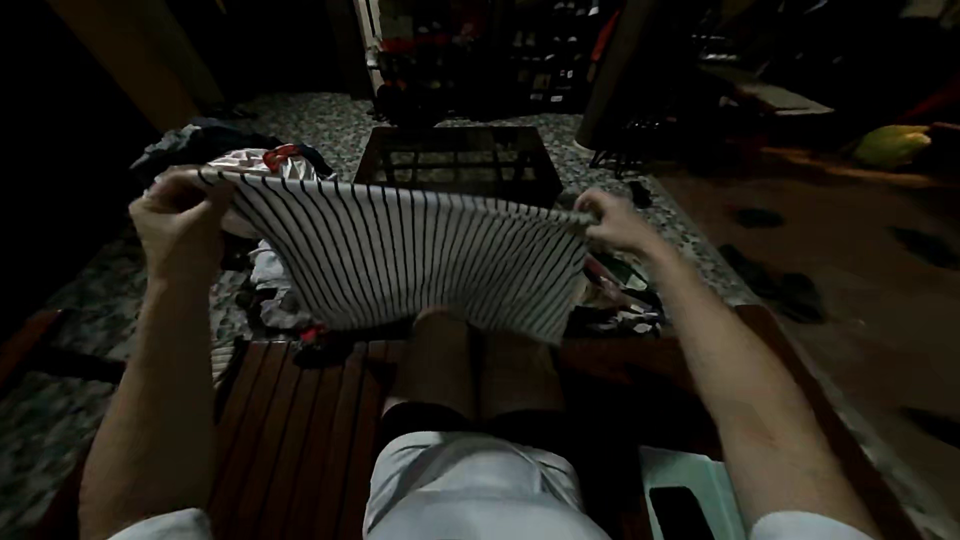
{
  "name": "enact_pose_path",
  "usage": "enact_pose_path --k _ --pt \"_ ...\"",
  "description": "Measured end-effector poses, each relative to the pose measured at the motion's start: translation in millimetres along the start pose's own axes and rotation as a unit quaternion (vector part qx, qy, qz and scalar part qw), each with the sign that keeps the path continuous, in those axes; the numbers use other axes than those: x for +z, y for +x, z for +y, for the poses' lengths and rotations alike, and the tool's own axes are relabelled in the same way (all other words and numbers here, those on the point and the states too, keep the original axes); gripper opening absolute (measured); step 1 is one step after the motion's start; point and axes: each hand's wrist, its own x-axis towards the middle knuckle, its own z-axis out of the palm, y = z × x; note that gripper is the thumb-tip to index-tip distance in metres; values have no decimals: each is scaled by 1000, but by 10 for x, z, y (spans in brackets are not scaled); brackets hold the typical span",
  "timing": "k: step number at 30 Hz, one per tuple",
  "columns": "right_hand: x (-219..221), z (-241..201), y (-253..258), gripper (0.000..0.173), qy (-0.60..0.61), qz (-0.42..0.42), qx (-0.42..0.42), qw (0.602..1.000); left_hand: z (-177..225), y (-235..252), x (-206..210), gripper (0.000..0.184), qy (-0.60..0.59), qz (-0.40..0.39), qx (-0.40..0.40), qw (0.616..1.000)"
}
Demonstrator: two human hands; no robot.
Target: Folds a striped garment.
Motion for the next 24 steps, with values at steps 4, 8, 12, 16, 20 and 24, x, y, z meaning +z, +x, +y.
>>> enact_pose_path --k 4,8,12,16,20,24 --pt "-499 -106 -568 35 -173 134 -60 974 30 -147 -219 42 23 -120 72 990" --pt "-283 137 -1378 27 -268 178 -112 940 471 -913 -364 56 184 -319 -2 930" --pt "436 521 -2161 20 -260 117 -73 956 426 -1668 -396 44 275 -504 -45 818" --pt "1069 685 -2730 22 -212 -99 -15 972 286 -2407 -282 24 258 -702 -197 633" --pt "1346 744 -2923 33 -190 -391 186 881 -146 -2799 -246 53 240 -788 -338 455" --pt "1405 784 -2460 34 -67 -353 217 908 -558 -2492 211 47 275 -651 -300 641"
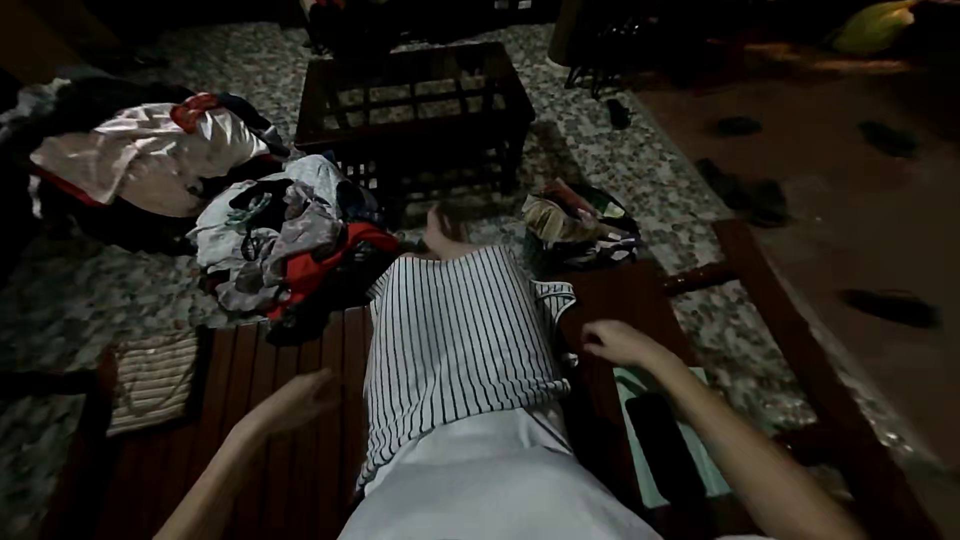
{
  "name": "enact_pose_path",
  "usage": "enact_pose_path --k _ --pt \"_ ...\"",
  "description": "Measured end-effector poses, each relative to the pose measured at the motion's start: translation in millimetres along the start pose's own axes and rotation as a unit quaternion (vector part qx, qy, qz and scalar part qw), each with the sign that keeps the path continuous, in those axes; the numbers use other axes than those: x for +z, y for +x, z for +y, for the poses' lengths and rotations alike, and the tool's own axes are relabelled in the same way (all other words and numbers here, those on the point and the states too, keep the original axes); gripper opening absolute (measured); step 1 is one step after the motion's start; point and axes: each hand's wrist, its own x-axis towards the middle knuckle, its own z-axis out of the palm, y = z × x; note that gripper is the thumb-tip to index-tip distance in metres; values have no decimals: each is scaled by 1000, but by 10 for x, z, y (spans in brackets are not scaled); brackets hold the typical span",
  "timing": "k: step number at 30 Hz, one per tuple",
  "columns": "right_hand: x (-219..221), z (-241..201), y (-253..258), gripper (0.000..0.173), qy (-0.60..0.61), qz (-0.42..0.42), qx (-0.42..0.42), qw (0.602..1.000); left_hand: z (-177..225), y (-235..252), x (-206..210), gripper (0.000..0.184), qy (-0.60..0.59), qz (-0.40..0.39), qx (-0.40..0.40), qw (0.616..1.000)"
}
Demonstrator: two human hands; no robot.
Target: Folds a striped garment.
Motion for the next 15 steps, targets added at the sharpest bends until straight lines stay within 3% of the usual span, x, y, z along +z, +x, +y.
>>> enact_pose_path --k 3,6,8,10,12,15 --pt "-214 -167 574 34 131 135 -60 980 194 798 -327 46 -68 159 79 982" --pt "-408 -265 1380 33 240 250 -67 936 430 1693 -562 46 -127 236 99 958" --pt "-543 -382 1772 45 315 239 -58 917 527 2150 -598 53 -144 222 93 960" --pt "-633 -577 1932 59 320 189 -38 928 506 2394 -602 56 -154 181 75 968" --pt "-731 -719 2016 51 231 170 -42 957 394 2417 -752 50 -81 137 64 985" --pt "-1029 -747 1852 29 95 180 -65 977 346 2058 -1020 41 113 113 15 987"
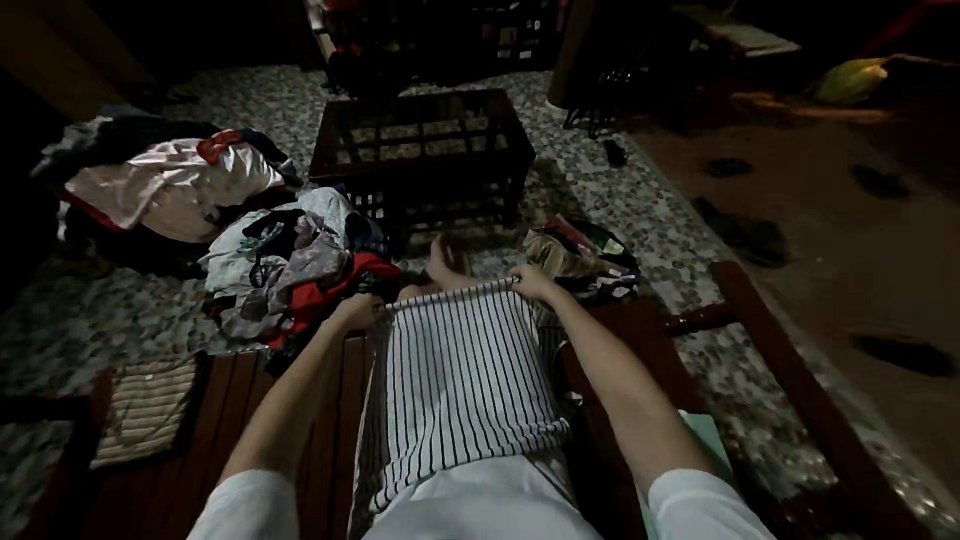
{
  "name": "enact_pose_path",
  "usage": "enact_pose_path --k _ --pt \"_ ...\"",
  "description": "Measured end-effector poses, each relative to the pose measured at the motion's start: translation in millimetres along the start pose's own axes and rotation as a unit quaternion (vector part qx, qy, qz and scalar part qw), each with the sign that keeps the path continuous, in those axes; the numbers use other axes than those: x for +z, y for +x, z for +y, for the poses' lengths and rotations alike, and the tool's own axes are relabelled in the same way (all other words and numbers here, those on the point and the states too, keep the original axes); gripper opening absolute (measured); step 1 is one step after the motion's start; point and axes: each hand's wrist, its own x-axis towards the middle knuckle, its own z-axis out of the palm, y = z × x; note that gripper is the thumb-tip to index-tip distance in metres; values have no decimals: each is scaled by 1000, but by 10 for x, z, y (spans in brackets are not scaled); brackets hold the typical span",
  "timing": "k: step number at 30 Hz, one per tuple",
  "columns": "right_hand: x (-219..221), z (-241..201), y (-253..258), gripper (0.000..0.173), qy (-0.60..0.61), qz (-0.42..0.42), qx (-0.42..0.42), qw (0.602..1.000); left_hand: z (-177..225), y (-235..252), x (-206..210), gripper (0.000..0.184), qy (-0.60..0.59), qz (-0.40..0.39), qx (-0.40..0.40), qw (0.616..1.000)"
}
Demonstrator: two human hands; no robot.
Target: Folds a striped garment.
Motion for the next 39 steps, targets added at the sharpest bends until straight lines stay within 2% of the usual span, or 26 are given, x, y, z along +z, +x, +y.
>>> enact_pose_path --k 2,4,8,10,13,15,17,19,21,23,26,29,32,35,39 --pt "-410 -28 -108 27 -13 53 -30 998 -32 -282 -343 43 52 51 -35 997" --pt "-912 -115 -237 26 3 150 -49 987 -49 -526 -794 37 45 169 -40 984" --pt "-1863 -399 -534 25 -1 360 -131 924 114 -987 -1704 23 24 425 2 905" --pt "-2145 -591 -816 28 -26 454 -164 875 351 -1301 -2013 26 13 504 9 864" --pt "-2167 -744 -1277 26 -65 545 -219 807 550 -1717 -1987 28 51 561 74 823" --pt "-1971 -662 -1470 23 -73 553 -236 796 514 -1895 -1701 24 70 533 128 833" --pt "-1612 -437 -1579 24 -65 525 -222 819 328 -1935 -1246 24 68 469 129 871" --pt "-1129 -154 -1621 23 -29 472 -192 860 72 -1900 -725 23 36 402 126 906" --pt "-657 105 -1669 23 21 403 -157 901 -138 -1903 -231 22 -38 360 146 921" --pt "-291 279 -1780 20 59 341 -129 929 -311 -1963 181 22 -142 341 175 913" --pt "75 487 -2008 20 113 306 -140 935 -408 -2149 624 26 -285 315 241 873" --pt "123 562 -2222 21 139 256 -147 945 -295 -2426 726 22 -378 254 262 851" --pt "-74 500 -2453 22 133 157 -123 971 -298 -2702 630 9 -382 181 225 878" --pt "-271 391 -2693 18 110 17 -82 990 -324 -2949 482 9 -337 94 192 917" --pt "-331 276 -2881 16 66 -167 -53 982 -328 -3065 521 15 -280 -50 153 946"
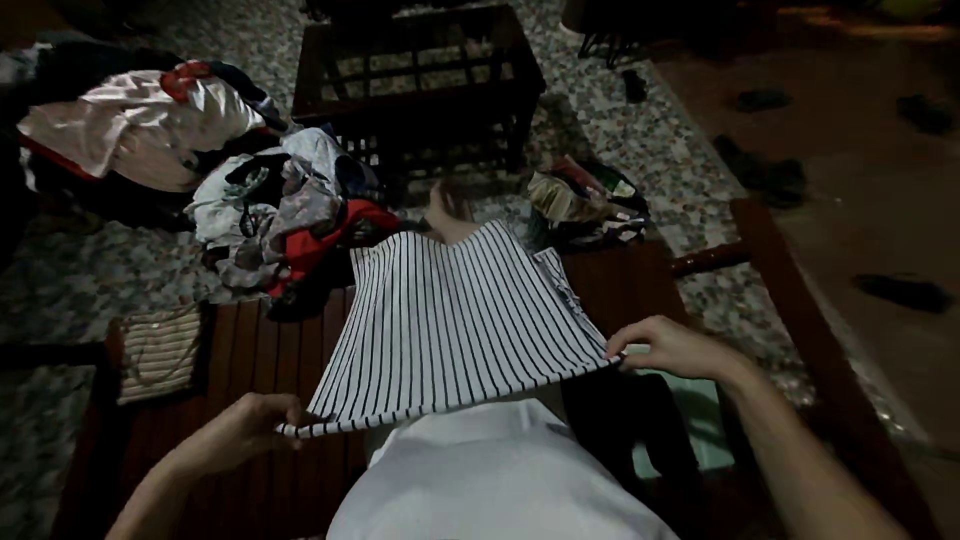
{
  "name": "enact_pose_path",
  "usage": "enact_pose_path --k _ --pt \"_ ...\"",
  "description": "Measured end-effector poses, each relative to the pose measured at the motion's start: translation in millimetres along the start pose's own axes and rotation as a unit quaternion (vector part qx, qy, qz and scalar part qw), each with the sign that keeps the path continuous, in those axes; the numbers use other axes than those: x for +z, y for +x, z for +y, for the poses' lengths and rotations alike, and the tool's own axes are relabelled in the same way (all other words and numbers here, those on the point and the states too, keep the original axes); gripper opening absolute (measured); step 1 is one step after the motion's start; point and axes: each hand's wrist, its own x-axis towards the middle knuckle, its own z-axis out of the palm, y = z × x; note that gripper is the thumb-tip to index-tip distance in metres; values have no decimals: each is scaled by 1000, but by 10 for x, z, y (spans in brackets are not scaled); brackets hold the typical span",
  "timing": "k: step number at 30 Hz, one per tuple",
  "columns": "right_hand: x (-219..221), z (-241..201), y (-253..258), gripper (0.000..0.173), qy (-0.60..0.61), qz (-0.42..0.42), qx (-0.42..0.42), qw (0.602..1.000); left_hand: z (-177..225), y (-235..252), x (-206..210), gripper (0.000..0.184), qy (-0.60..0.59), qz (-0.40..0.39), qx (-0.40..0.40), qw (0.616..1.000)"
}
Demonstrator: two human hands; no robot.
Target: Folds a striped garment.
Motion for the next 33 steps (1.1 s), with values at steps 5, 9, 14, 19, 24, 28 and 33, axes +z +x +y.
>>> enact_pose_path --k 5,9,14,19,24,28,33 --pt "116 209 146 19 90 26 15 996 -441 115 -3 18 -122 -14 -21 992" --pt "265 369 580 15 201 160 24 966 -737 535 135 29 -319 195 33 927" --pt "585 566 1154 15 372 216 65 901 -836 1241 510 46 -463 252 -101 844" --pt "686 574 1207 21 393 202 94 892 -872 1417 823 52 -437 230 -193 848" --pt "802 715 1056 32 276 124 122 945 -735 1210 1063 38 -431 285 -190 835" --pt "742 632 896 24 236 278 95 926 -537 1085 932 39 -325 383 -150 852" --pt "725 694 871 24 157 251 103 950 -778 1025 891 38 -132 297 -204 923"
